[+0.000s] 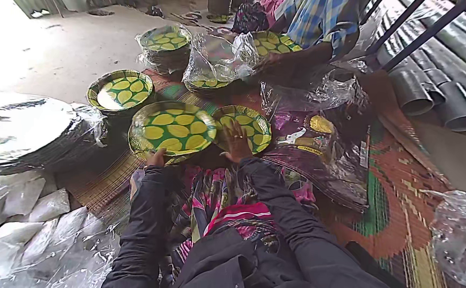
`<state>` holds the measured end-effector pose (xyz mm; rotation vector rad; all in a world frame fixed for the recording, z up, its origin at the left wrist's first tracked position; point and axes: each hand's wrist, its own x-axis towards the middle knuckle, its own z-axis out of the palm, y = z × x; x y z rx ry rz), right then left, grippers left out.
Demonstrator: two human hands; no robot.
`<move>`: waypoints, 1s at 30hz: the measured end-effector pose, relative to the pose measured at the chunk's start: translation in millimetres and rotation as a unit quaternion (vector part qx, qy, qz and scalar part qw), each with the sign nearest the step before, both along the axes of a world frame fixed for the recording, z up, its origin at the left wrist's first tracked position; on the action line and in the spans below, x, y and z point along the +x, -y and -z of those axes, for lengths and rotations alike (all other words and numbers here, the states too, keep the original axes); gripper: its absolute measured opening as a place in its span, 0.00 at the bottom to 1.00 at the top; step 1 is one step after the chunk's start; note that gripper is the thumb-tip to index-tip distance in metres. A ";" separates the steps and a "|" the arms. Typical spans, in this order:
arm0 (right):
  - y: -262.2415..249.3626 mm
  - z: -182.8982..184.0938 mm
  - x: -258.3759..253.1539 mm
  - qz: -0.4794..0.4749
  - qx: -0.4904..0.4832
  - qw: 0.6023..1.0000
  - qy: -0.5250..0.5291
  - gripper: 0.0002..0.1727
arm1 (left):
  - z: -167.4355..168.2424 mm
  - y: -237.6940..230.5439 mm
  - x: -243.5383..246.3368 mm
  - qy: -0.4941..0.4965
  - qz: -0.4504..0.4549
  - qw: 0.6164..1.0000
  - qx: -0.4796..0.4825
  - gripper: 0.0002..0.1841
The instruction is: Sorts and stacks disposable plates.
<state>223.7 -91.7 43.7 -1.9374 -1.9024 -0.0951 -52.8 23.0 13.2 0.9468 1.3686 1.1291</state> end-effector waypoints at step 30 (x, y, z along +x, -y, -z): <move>-9.3 -44.2 -12.7 -0.148 0.005 0.987 0.058 0.21 | 1.7 65.4 38.9 -0.382 0.105 0.628 0.670 0.14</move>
